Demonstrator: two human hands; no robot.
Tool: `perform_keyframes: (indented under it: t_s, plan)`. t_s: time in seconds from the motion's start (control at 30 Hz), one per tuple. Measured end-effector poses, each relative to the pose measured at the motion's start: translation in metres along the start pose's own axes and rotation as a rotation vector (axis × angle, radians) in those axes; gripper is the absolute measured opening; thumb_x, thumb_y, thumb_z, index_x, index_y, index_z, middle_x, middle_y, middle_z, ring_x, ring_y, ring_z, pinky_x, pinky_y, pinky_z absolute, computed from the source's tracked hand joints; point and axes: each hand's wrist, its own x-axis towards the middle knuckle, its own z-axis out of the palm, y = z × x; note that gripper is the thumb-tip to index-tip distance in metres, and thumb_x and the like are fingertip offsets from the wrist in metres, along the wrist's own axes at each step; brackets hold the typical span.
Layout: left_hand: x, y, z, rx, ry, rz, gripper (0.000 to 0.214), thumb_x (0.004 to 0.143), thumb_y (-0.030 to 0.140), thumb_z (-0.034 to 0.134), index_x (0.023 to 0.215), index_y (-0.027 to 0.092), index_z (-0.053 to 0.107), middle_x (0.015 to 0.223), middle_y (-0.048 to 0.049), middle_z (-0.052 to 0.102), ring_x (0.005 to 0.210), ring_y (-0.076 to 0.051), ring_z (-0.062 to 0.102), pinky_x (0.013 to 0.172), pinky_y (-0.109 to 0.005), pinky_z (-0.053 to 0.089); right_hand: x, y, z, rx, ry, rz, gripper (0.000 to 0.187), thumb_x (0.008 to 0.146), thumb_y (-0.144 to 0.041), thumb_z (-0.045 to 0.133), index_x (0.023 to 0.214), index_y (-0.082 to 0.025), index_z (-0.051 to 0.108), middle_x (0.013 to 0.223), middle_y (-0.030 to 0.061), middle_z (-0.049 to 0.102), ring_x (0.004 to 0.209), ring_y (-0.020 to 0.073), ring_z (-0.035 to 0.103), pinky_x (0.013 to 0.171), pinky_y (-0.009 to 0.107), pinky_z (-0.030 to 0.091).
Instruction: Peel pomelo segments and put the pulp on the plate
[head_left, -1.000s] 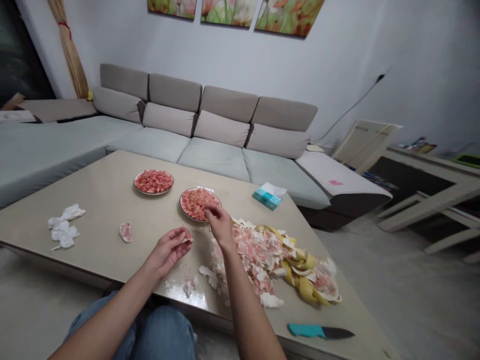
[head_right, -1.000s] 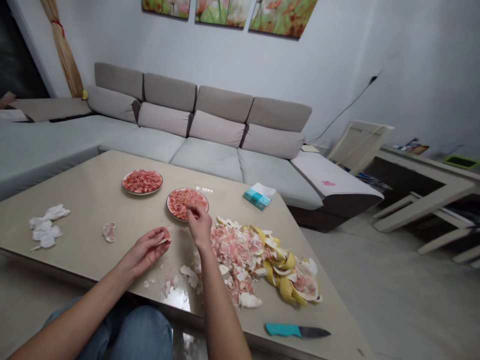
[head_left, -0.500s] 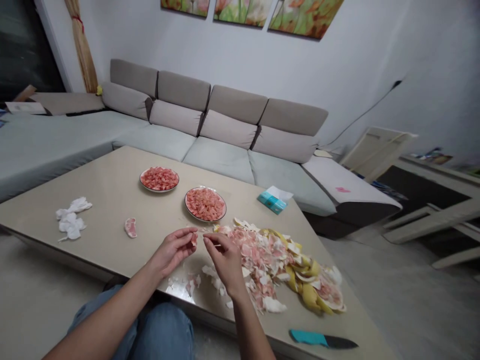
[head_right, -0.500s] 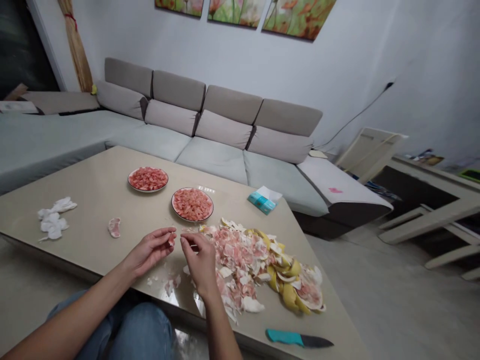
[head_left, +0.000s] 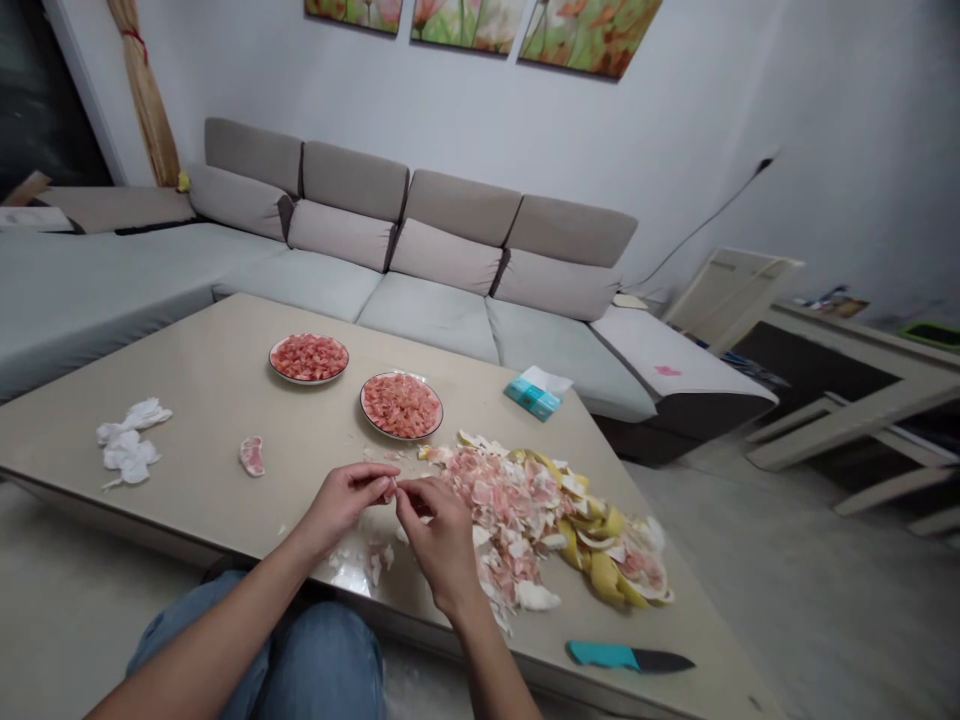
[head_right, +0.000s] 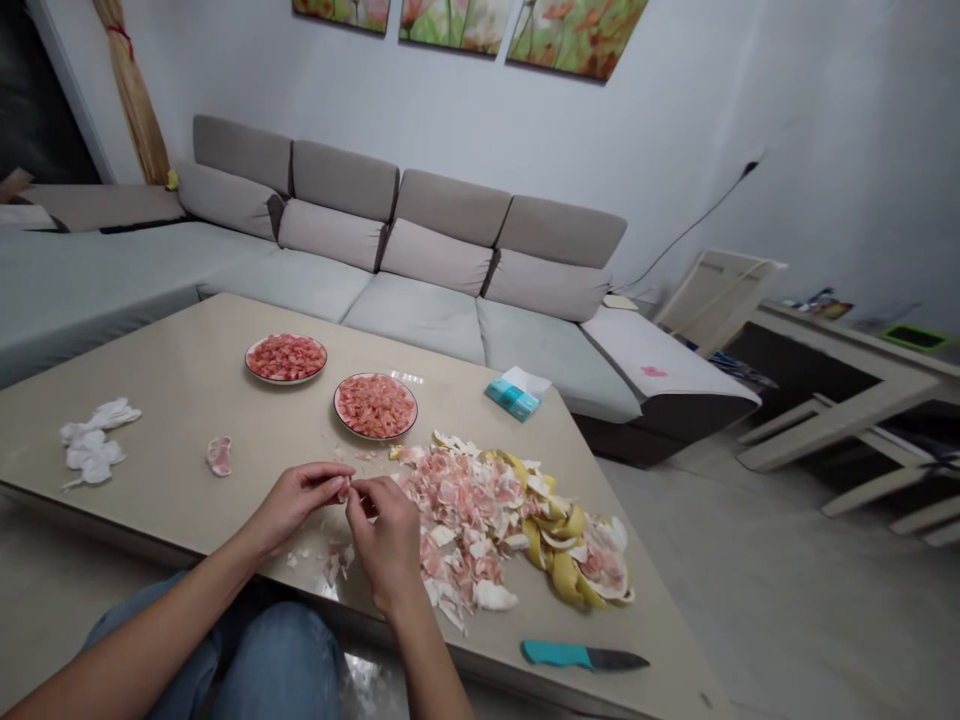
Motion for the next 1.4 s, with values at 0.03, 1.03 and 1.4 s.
perform_keyframes:
  t_s: [0.03, 1.03, 1.4]
  plan:
    - [0.0, 0.001, 0.0, 0.04, 0.0, 0.017, 0.023, 0.072, 0.026, 0.077, 0.093, 0.016, 0.078, 0.084, -0.007, 0.074, 0.077, -0.018, 0.064, 0.079, -0.029, 0.049, -0.001, 0.0, 0.0, 0.001, 0.004, 0.013, 0.013, 0.081, -0.021, 0.062, 0.08, -0.024, 0.075, 0.076, 0.0039, 0.067, 0.067, 0.0187, 0.058, 0.064, 0.03, 0.045]
    - [-0.003, 0.001, 0.004, 0.026, -0.115, -0.117, 0.027, 0.067, 0.026, 0.082, 0.089, 0.011, 0.076, 0.086, -0.0096, 0.074, 0.077, -0.018, 0.068, 0.075, -0.027, 0.053, -0.014, 0.02, 0.01, 0.47, 0.063, 0.38, 0.013, 0.07, -0.029, 0.071, 0.066, -0.017, 0.067, 0.057, -0.0025, 0.058, 0.048, 0.0105, 0.046, 0.048, 0.021, 0.037]
    - [-0.006, 0.001, 0.003, -0.122, -0.083, -0.221, 0.03, 0.07, 0.027, 0.081, 0.095, 0.012, 0.074, 0.08, -0.0073, 0.072, 0.074, -0.016, 0.068, 0.076, -0.029, 0.058, -0.024, 0.039, 0.015, 0.765, 0.074, 0.525, 0.034, 0.071, -0.053, 0.068, 0.067, -0.02, 0.058, 0.053, -0.007, 0.044, 0.041, 0.0075, 0.034, 0.043, 0.021, 0.041]
